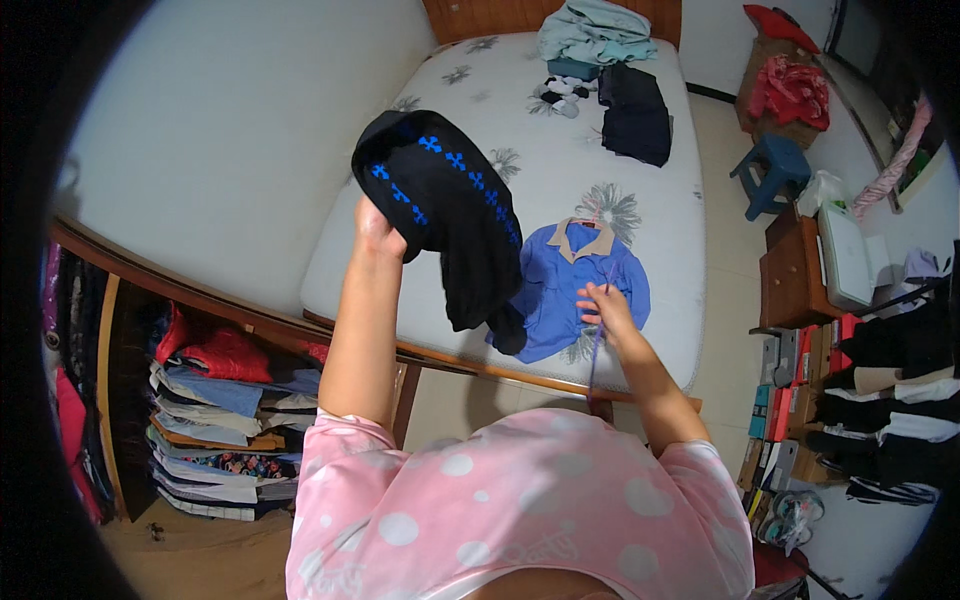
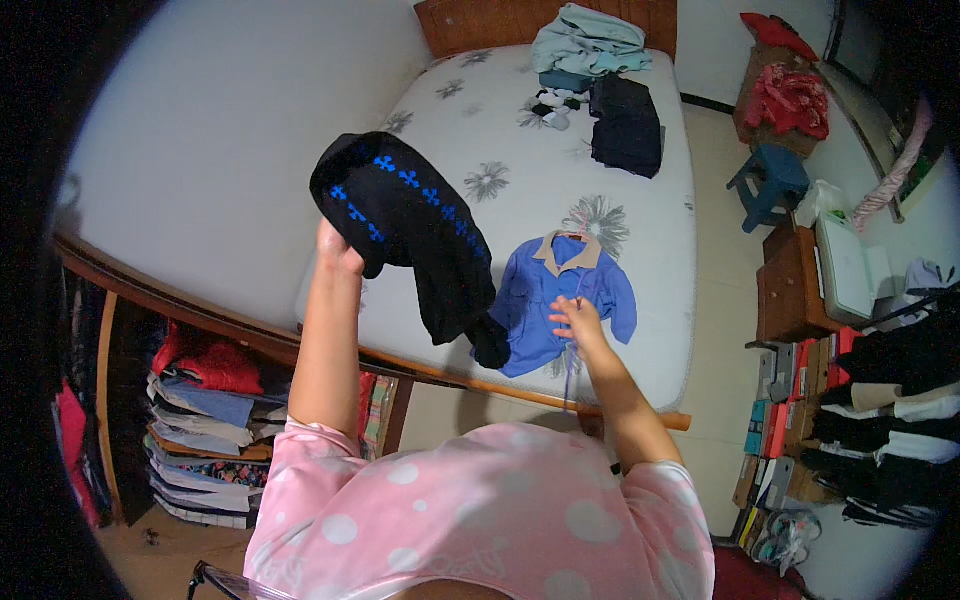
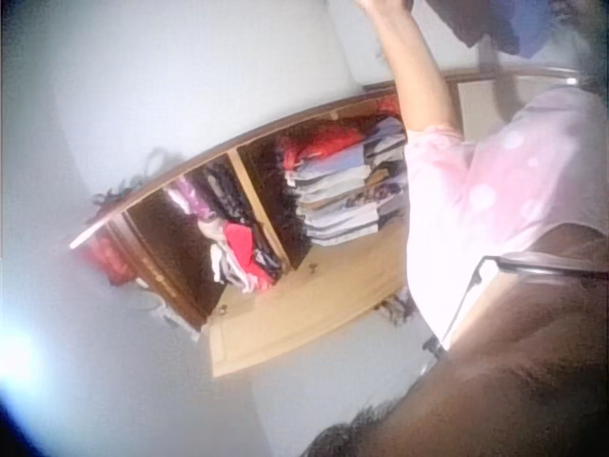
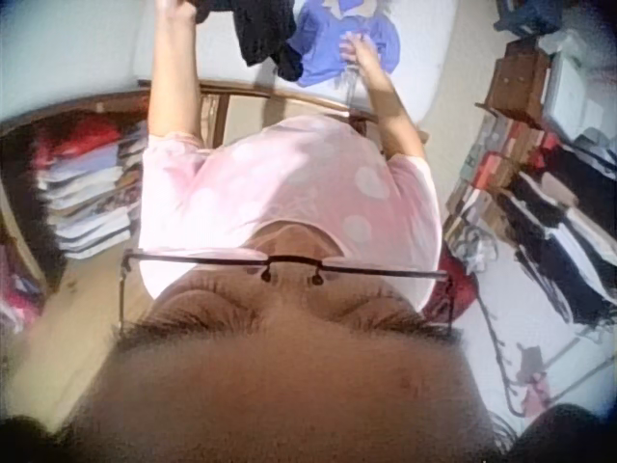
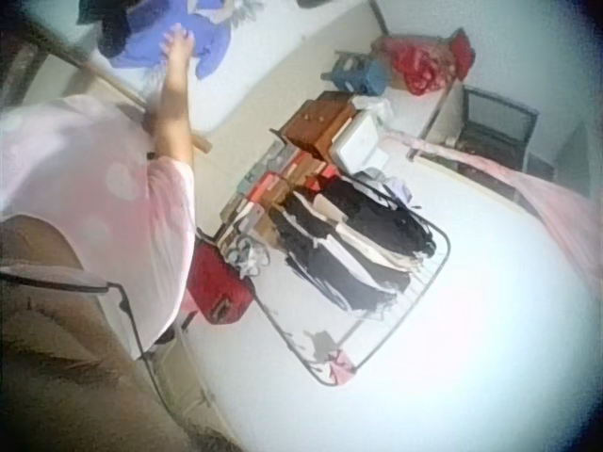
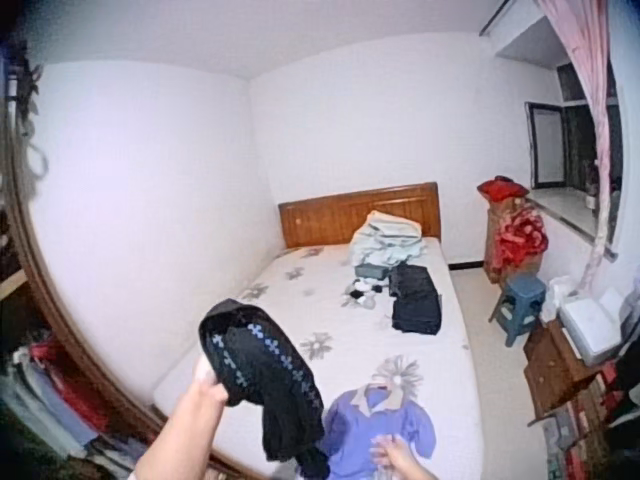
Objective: The person takes various clothing items from a bed, places them onto hangers, and then hangs them inside a wooden wardrobe.
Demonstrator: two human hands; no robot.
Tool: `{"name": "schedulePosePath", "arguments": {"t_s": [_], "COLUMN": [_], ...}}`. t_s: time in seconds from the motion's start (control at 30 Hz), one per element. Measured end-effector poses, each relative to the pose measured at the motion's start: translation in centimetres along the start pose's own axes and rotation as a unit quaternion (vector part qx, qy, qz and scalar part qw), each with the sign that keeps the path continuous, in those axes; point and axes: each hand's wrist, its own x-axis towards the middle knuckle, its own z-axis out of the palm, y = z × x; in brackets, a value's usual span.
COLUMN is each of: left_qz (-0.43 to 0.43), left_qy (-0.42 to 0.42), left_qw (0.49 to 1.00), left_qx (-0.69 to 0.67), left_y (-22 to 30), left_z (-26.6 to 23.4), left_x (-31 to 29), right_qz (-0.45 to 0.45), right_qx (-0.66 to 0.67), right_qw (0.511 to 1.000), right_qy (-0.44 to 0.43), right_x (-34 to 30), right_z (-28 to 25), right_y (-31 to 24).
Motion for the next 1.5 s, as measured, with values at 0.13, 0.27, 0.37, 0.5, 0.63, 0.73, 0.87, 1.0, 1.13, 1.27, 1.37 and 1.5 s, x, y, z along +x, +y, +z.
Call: {"name": "schedulePosePath", "arguments": {"t_s": [0.13, 0.27, 0.37, 0.5, 0.63, 0.73, 0.87, 1.0, 1.13, 1.27, 1.37, 1.5], "left_qz": [-0.008, 0.028, 0.057, 0.080, 0.097, 0.073, 0.040, 0.041, -0.104, -0.082, -0.087, 0.005], "left_qy": [-0.095, -0.041, 0.019, 0.035, 0.109, 0.150, 0.306, 0.214, 0.009, -0.013, 0.020, -0.017], "left_qw": [0.995, 0.999, 0.998, 0.996, 0.989, 0.986, 0.905, 0.873, 0.950, 0.962, 0.968, 0.961], "left_qx": [-0.027, -0.007, 0.006, -0.014, -0.015, 0.011, 0.293, 0.436, 0.295, 0.260, 0.236, 0.277], "left_y": [0.1, 0.8, 1.3, 2.6, 3.0, 2.1, -1.9, -8.6, -12.2, -14.0, -12.8, -13.3], "left_z": [0.3, -0.7, -1.6, -4.4, -7.2, -10.8, -15.5, -15.3, -6.6, -3.0, -0.3, -2.1], "left_x": [-1.1, -1.6, -1.7, -2.3, -2.6, -2.6, -2.5, -4.0, -6.4, -7.5, -8.0, -6.9], "right_qz": [0.025, -0.050, -0.108, -0.113, -0.216, -0.277, -0.296, -0.291, -0.295, -0.323, -0.303, -0.233], "right_qx": [0.000, -0.056, -0.039, 0.017, 0.079, 0.078, 0.083, 0.000, -0.075, -0.133, -0.221, -0.192], "right_qw": [1.000, 0.990, 0.986, 0.993, 0.973, 0.957, 0.951, 0.956, 0.952, 0.935, 0.920, 0.934], "right_qy": [-0.008, -0.123, -0.117, -0.042, 0.017, 0.028, -0.012, -0.026, -0.030, -0.065, -0.115, -0.193], "right_x": [1.9, 2.8, 2.9, 2.1, 2.8, 2.0, -0.5, -1.2, -1.9, -2.6, -5.0, -6.1], "right_z": [2.6, 5.3, 6.8, 6.7, 4.0, 3.6, 5.6, 7.3, 8.8, 10.2, 11.3, 11.1], "right_y": [1.9, 2.7, 2.5, -1.5, -6.1, -10.0, -14.1, -14.2, -12.2, -10.8, -11.5, -12.0]}}
